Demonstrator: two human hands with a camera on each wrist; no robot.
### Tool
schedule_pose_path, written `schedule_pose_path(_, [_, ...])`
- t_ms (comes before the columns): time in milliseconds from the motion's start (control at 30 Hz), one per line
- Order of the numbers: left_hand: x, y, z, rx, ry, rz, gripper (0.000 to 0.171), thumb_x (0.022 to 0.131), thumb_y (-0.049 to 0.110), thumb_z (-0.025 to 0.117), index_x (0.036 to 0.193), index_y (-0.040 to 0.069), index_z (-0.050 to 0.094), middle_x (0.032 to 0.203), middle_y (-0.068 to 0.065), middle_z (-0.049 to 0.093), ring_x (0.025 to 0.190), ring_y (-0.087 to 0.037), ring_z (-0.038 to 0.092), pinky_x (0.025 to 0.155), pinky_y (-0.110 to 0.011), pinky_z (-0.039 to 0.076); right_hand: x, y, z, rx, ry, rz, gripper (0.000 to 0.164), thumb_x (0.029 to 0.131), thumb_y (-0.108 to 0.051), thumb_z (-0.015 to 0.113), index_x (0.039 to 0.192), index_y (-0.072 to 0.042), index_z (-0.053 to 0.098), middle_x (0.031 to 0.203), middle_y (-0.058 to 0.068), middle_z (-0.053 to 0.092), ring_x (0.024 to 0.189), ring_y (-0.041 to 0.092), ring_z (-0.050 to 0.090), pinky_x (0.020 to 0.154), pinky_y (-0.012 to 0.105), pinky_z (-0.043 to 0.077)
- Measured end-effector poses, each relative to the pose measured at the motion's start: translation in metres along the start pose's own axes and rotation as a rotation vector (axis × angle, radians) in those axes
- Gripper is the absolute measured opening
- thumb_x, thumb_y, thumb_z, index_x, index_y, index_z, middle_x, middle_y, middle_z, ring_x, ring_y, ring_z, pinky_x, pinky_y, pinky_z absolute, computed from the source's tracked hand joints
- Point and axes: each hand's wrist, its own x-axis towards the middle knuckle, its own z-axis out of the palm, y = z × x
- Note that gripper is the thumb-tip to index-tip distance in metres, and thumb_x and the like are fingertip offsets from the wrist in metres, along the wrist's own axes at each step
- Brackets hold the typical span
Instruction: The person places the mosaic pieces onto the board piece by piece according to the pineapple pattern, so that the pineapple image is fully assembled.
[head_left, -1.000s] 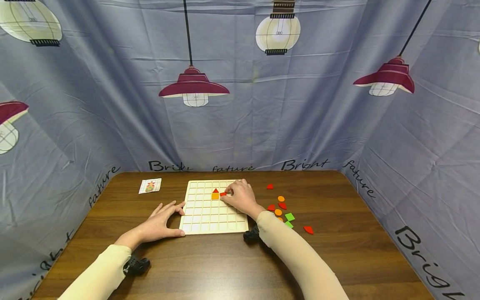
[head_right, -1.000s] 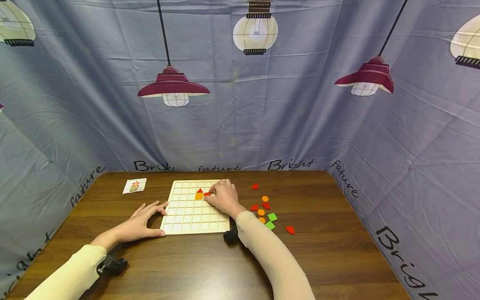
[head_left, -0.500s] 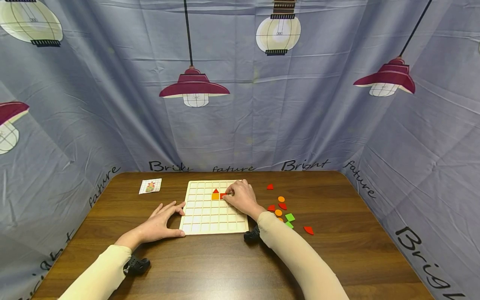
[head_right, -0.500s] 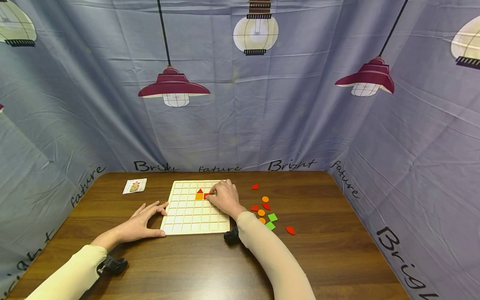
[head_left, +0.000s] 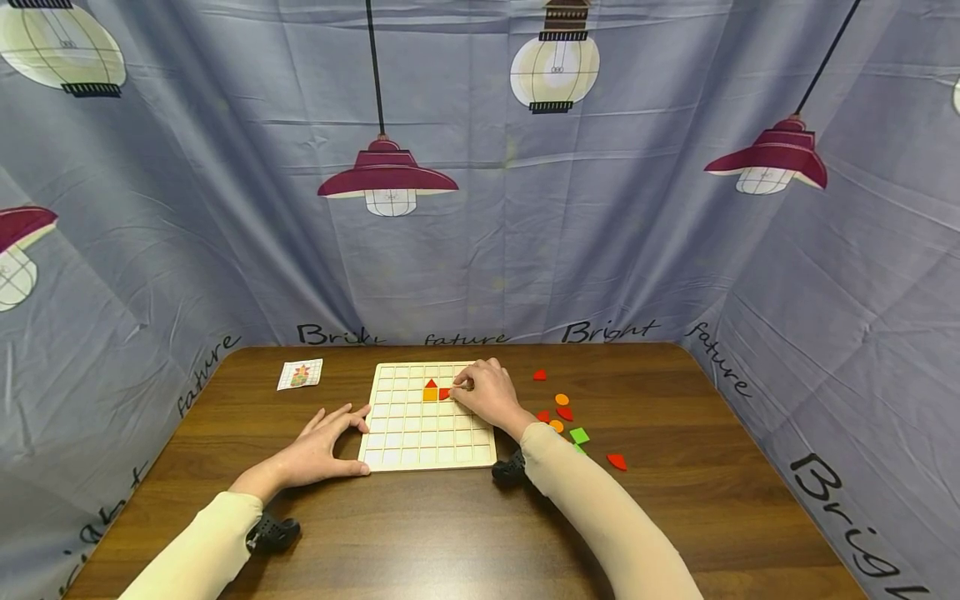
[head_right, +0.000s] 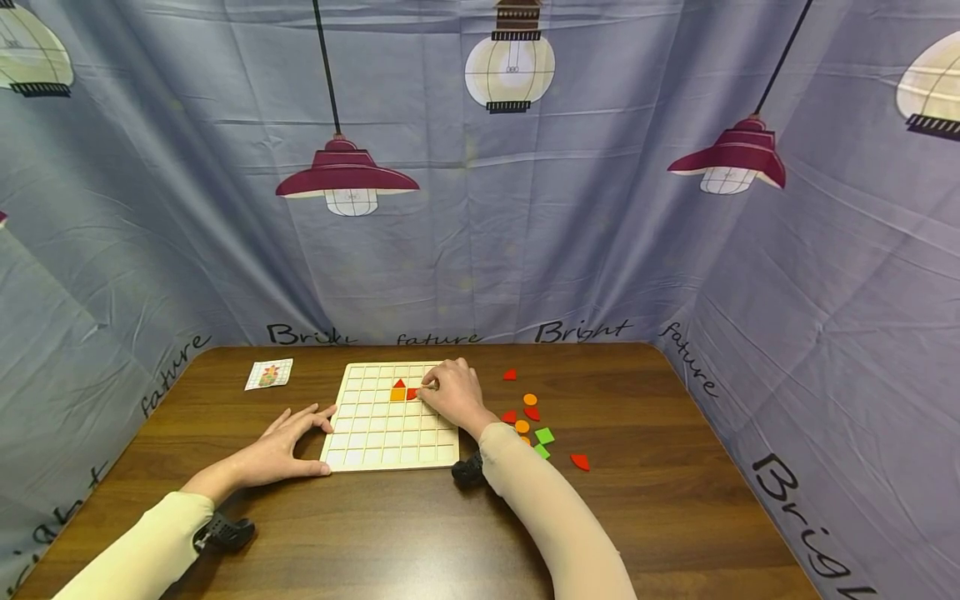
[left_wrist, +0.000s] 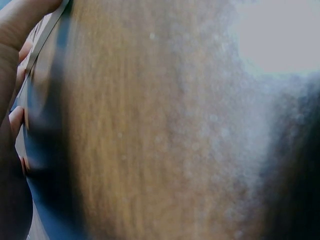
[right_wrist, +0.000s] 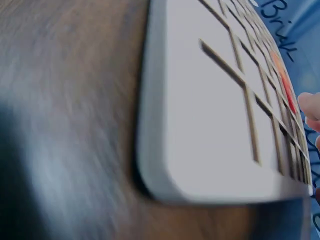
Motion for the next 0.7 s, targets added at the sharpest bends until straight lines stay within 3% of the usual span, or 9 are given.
schedule_pose_path(467, [0.0,-0.003,0.001,0.008,0.008,0.016,0.053,0.082,0.052,0.082,0.116,0.022,0.055,0.159,-0.017,0.041,0.146,-0.052,0.027,0.114,-0.072,0.005,-0.022,0.061,-0.049,0.025,0.061,0.072,0.023,0.091,-0.036,0.078,0.106,-0.019,0.077,0.093,-0.007,0.063,0.098,0.021,0.049,0.085,0.042,0.038])
schedule_pose_path(700, [0.0,0.001,0.001,0.0,0.014,0.008,0.052,0.081,0.048,0.084,0.115,0.02,0.057,0.158,-0.019,0.042,0.145,-0.053,0.028,0.114,-0.073,0.006,-0.039,0.093,-0.068,-0.053,0.086,0.108,0.026,0.089,-0.038,0.079,0.106,-0.018,0.078,0.101,-0.001,0.068,0.104,0.027,0.052,0.088,0.047,0.04])
